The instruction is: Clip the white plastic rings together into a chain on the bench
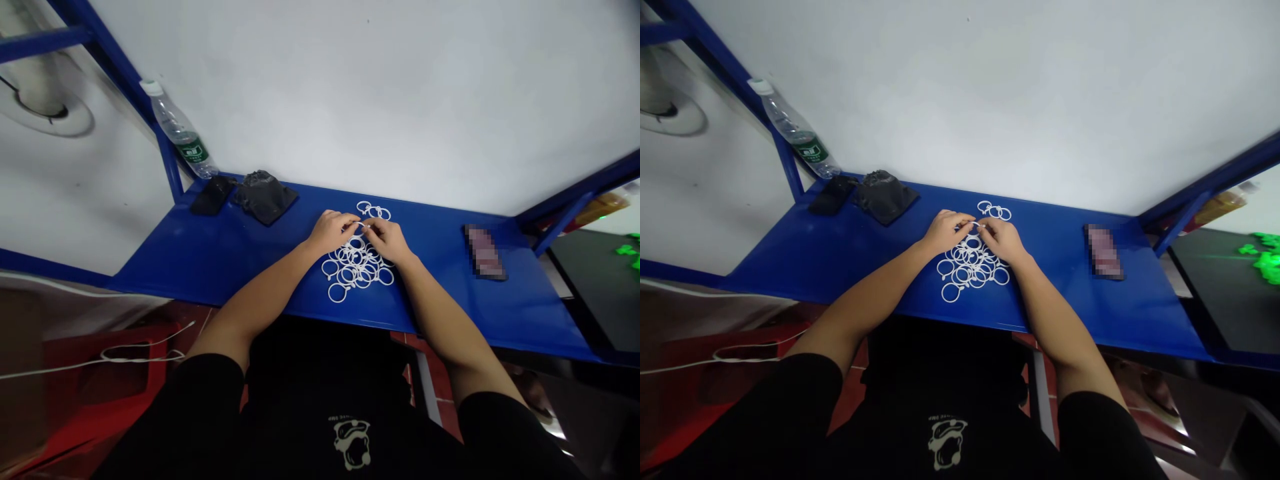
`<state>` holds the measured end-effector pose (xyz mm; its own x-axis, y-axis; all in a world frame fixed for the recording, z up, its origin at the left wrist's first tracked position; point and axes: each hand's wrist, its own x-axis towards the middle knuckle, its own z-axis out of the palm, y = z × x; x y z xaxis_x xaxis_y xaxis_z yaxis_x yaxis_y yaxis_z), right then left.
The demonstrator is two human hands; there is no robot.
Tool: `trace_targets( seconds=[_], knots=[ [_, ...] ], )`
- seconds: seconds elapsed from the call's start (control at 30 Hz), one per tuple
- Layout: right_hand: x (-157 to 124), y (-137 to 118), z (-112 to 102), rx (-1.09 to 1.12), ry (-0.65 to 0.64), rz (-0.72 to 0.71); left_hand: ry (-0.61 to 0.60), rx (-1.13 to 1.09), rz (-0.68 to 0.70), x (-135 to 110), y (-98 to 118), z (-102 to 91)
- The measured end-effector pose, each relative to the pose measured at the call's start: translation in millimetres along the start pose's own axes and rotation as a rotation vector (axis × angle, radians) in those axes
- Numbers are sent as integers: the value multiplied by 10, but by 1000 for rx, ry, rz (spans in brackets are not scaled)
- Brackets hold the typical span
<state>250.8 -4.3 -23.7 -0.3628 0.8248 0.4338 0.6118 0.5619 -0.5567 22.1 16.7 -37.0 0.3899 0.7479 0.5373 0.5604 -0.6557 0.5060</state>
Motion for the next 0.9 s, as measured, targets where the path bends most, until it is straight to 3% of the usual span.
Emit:
trace_targets(
  seconds=[0.33,0.53,0.77,0.9],
  knots=[
    [-12,32,-6,110,140,13,-72,-28,31,12,-59,12],
    [-9,12,-14,135,161,4,-140,-21,27,11,-17,20],
    [-23,32,-31,35,97,-6,-191,-17,66,4,59,18],
    [-18,86,-54,-75,187,3,-136,-1,-26,23,15,-18]
  ],
)
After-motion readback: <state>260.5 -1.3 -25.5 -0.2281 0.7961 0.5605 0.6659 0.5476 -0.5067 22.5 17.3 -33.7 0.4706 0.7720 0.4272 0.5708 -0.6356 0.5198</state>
